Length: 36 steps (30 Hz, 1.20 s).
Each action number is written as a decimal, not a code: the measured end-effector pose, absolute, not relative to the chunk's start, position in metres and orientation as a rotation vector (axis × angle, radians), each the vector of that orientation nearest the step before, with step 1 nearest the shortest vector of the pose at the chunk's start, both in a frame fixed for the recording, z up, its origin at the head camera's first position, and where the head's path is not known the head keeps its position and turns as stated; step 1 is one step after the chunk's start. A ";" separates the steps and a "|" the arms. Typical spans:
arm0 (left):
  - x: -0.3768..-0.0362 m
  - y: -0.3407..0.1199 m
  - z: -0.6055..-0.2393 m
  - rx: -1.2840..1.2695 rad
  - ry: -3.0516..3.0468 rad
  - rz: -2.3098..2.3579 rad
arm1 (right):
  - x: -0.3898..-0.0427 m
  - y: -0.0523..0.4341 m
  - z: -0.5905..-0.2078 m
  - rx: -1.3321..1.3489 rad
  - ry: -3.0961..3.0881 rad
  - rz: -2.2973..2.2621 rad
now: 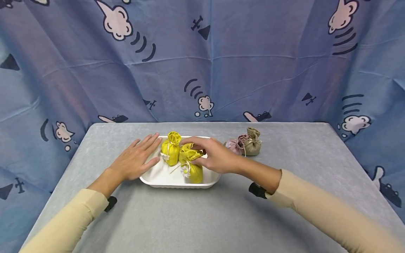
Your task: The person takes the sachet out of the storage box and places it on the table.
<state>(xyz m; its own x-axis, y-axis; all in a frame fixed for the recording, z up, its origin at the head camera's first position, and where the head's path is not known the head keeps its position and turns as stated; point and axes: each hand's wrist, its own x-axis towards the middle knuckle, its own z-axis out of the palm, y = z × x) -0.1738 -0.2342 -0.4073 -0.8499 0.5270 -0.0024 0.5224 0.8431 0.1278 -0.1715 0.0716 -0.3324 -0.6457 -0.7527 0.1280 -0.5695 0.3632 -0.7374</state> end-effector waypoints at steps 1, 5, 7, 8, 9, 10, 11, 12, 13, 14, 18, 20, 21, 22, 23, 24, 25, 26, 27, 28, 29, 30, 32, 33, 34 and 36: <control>-0.174 -0.234 -0.407 0.845 2.978 0.189 | -0.171 0.074 -0.329 -1.173 2.399 -1.148; -0.174 -0.235 -0.408 0.839 2.979 0.186 | -0.171 0.085 -0.316 -1.135 2.445 -1.122; -0.174 -0.235 -0.408 0.844 2.984 0.192 | -0.171 0.089 -0.311 -1.133 2.470 -1.117; -0.174 -0.235 -0.408 0.845 2.986 0.191 | -0.171 0.091 -0.308 -1.133 2.478 -1.119; -0.174 -0.236 -0.409 0.848 2.988 0.190 | -0.171 0.093 -0.306 -1.137 2.486 -1.124; -0.174 -0.236 -0.409 0.849 2.990 0.187 | -0.171 0.096 -0.304 -1.138 2.491 -1.127; -0.174 -0.236 -0.409 0.852 2.992 0.186 | -0.171 0.098 -0.301 -1.141 2.498 -1.131; -0.174 -0.236 -0.409 0.853 2.994 0.185 | -0.171 0.100 -0.299 -1.140 2.501 -1.136; -0.174 -0.236 -0.409 0.854 2.995 0.184 | -0.171 0.102 -0.297 -1.137 2.505 -1.141; -0.174 -0.236 -0.409 0.853 2.996 0.181 | -0.171 0.105 -0.294 -1.137 2.507 -1.146; -0.174 -0.236 -0.408 0.857 2.996 0.188 | -0.170 0.117 -0.287 -1.130 2.541 -1.152; -0.174 -0.236 -0.408 0.854 2.991 0.182 | -0.170 0.124 -0.285 -1.126 2.562 -1.151; -0.174 -0.235 -0.408 0.853 2.988 0.181 | -0.170 0.127 -0.285 -1.121 2.572 -1.148; -0.174 -0.235 -0.408 0.853 2.986 0.178 | -0.170 0.131 -0.285 -1.117 2.579 -1.147; -0.174 -0.235 -0.407 0.852 2.984 0.177 | -0.170 0.135 -0.285 -1.114 2.586 -1.145; -0.174 -0.235 -0.407 0.851 2.983 0.176 | -0.170 0.138 -0.285 -1.108 2.594 -1.144; -0.174 -0.235 -0.408 0.852 2.983 0.177 | -0.169 0.142 -0.286 -1.103 2.600 -1.141; -0.174 -0.235 -0.408 0.854 2.983 0.178 | -0.169 0.146 -0.286 -1.100 2.611 -1.137; -0.174 -0.235 -0.408 0.855 2.983 0.179 | -0.169 0.150 -0.287 -1.103 2.622 -1.135; -0.175 -0.235 -0.408 0.856 2.983 0.180 | -0.169 0.154 -0.287 -1.101 2.635 -1.132; -0.174 -0.235 -0.408 0.857 2.983 0.182 | -0.169 0.158 -0.288 -1.093 2.643 -1.131; -0.174 -0.235 -0.408 0.857 2.982 0.182 | -0.168 0.162 -0.288 -1.082 2.648 -1.135; -0.174 -0.235 -0.408 0.856 2.981 0.184 | -0.167 0.170 -0.290 -1.049 2.660 -1.128; -0.174 -0.235 -0.407 0.856 2.981 0.185 | -0.167 0.173 -0.292 -1.033 2.661 -1.126; -0.174 -0.235 -0.407 0.855 2.981 0.186 | -0.166 0.177 -0.293 -1.013 2.657 -1.126; -0.174 -0.235 -0.407 0.852 2.981 0.186 | -0.165 0.183 -0.297 -0.992 2.658 -1.120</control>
